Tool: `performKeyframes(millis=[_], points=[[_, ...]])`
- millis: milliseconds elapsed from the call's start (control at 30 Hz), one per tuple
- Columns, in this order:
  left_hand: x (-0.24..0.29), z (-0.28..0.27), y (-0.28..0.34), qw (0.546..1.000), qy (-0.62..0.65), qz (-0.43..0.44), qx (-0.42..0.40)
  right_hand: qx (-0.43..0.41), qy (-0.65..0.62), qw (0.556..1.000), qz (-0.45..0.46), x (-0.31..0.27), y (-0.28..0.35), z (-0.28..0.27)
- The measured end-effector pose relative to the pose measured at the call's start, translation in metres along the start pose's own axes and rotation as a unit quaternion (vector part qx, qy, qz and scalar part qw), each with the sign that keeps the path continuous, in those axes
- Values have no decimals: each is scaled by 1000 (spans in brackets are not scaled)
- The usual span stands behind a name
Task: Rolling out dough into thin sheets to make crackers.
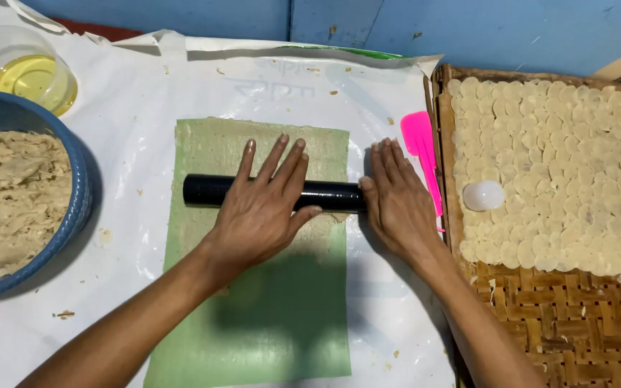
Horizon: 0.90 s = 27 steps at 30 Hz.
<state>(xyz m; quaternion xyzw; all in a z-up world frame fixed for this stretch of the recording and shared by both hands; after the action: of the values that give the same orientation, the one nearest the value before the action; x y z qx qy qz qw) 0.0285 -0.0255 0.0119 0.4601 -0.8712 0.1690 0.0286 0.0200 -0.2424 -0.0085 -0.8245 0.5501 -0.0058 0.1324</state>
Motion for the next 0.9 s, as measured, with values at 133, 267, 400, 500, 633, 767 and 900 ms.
performKeyframes(millis=[133,267,400,500,633,767,900], points=[[-12,0,-40,994,24,-62,-86,-57,-24,997,43,15,-31,1],[-41,35,-74,987,8,-90,-135,-72,-69,991,85,33,-58,4],[-56,43,-95,994,13,-93,-63,17,-46,996,71,50,-71,12],[-45,19,-84,989,33,-77,122,58,-34,992,104,55,-79,8],[-29,1,-49,993,90,-28,73,107,-58,982,141,59,-82,8],[-39,12,-47,999,44,-15,-19,183,-120,970,108,48,-83,-11],[-44,4,-59,992,76,-65,-82,231,-126,963,53,40,-84,-37]])
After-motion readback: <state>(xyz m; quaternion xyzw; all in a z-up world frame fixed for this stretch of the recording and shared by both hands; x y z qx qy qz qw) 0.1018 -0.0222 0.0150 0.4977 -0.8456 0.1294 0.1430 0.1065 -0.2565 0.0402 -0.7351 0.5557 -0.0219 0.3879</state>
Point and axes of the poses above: each hand's wrist, its own y-axis away from the middle knuckle, its own z-axis out of the palm, x = y × z, the point moved 4 cm from there along -y, towards the middle knuckle, and after that the axes turned 9 degrees about -z, right-handed, at the moved point
